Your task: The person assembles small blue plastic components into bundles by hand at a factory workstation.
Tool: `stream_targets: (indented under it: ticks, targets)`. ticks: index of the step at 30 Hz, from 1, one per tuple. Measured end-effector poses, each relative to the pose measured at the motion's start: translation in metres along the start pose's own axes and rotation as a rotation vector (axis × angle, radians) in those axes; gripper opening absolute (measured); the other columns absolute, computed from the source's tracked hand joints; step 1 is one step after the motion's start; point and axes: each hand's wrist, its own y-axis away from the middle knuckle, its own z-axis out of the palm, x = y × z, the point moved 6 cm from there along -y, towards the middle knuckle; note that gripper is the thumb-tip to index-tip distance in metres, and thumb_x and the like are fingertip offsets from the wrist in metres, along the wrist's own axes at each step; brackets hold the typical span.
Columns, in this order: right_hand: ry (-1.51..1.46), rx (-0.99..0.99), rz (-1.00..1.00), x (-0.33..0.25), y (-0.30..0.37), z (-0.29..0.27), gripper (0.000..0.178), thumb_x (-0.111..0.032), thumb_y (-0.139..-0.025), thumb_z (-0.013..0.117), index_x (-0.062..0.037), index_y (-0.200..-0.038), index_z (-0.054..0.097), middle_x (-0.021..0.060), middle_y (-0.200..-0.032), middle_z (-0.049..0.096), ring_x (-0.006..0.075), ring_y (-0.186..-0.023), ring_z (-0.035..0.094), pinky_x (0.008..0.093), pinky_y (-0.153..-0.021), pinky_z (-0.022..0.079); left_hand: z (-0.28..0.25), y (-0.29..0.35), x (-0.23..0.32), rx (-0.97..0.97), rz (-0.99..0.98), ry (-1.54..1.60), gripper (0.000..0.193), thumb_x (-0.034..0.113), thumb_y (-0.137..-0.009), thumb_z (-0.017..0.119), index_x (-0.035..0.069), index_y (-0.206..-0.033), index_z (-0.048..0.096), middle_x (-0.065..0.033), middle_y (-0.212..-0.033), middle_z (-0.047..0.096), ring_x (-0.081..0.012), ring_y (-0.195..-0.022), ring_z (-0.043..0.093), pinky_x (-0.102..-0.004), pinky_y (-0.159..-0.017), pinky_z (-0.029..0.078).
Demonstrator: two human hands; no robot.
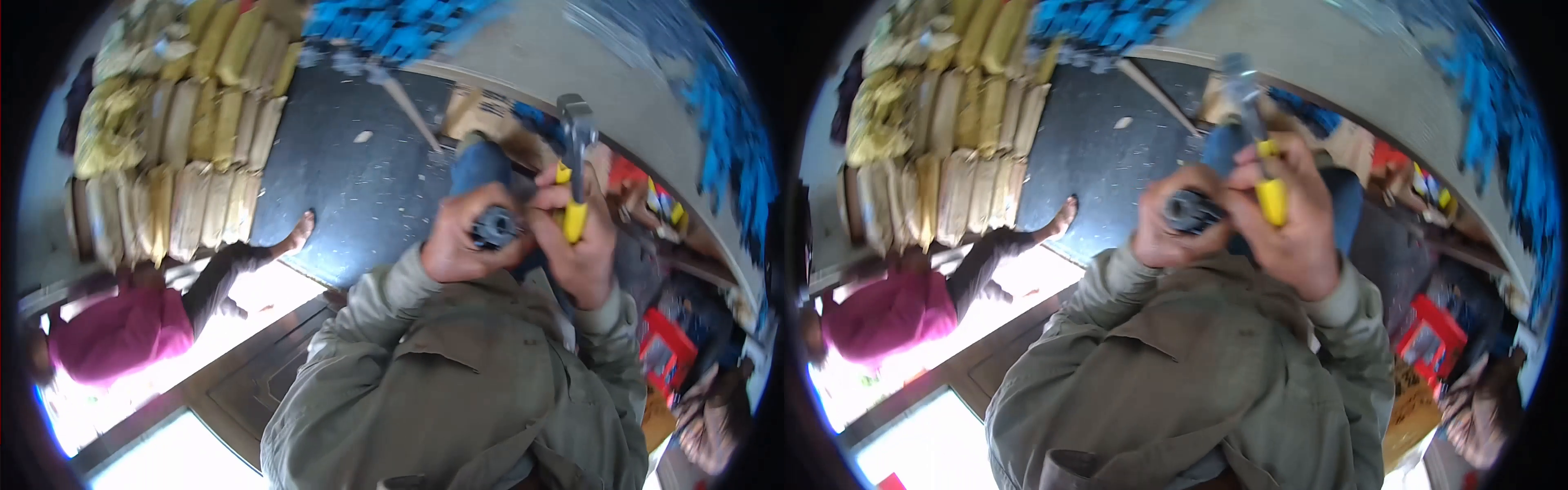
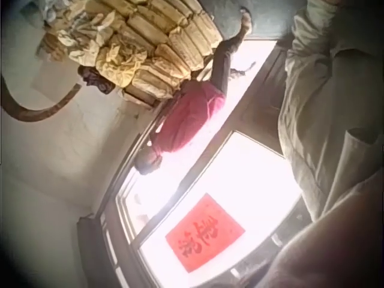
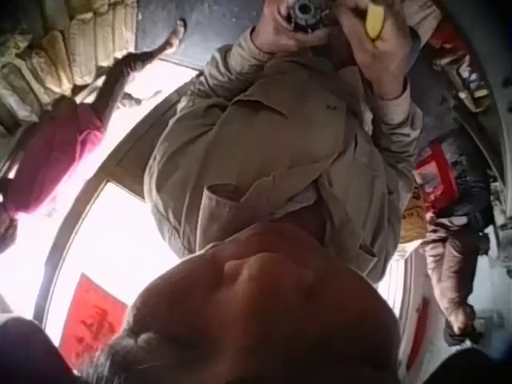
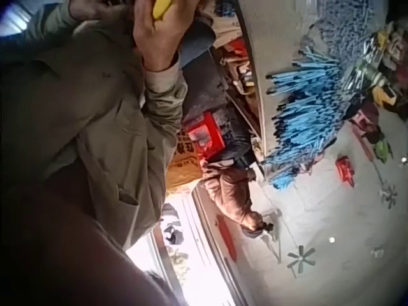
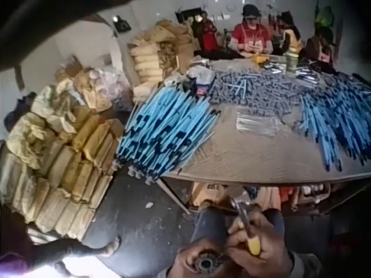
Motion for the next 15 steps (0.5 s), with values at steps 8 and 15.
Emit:
stream_targets:
  ticks: [8,15]
  targets:
    - [0.027,-0.091,0.244,0.041,0.039,-0.018,0.009,-0.003,-0.086,0.055,0.0019,-0.093,0.054,0.0125,-0.112,0.052,0.0201,-0.104,0.052,0.0325,-0.087,0.042,0.009,0.002,-0.017,0.078,0.173,0.015,0.023,0.007,-0.068,0.075,0.006,-0.081,0.056,-0.0043,-0.075,0.06,-0.013,-0.069,0.058,-0.0271,-0.062,0.045]
    - [1.193,-0.007,-0.386,0.004,0.02,-0.029,0.013,-0.011,-0.088,0.056,-0.0079,-0.1,0.051,0.0098,-0.129,0.044,0.0266,-0.121,0.042,0.0487,-0.105,0.026,-0.013,-0.01,-0.016,0.116,0.089,0.166,0.021,0.004,-0.069,0.073,0.004,-0.084,0.058,-0.0051,-0.081,0.06,-0.0125,-0.074,0.058,-0.0263,-0.067,0.045]
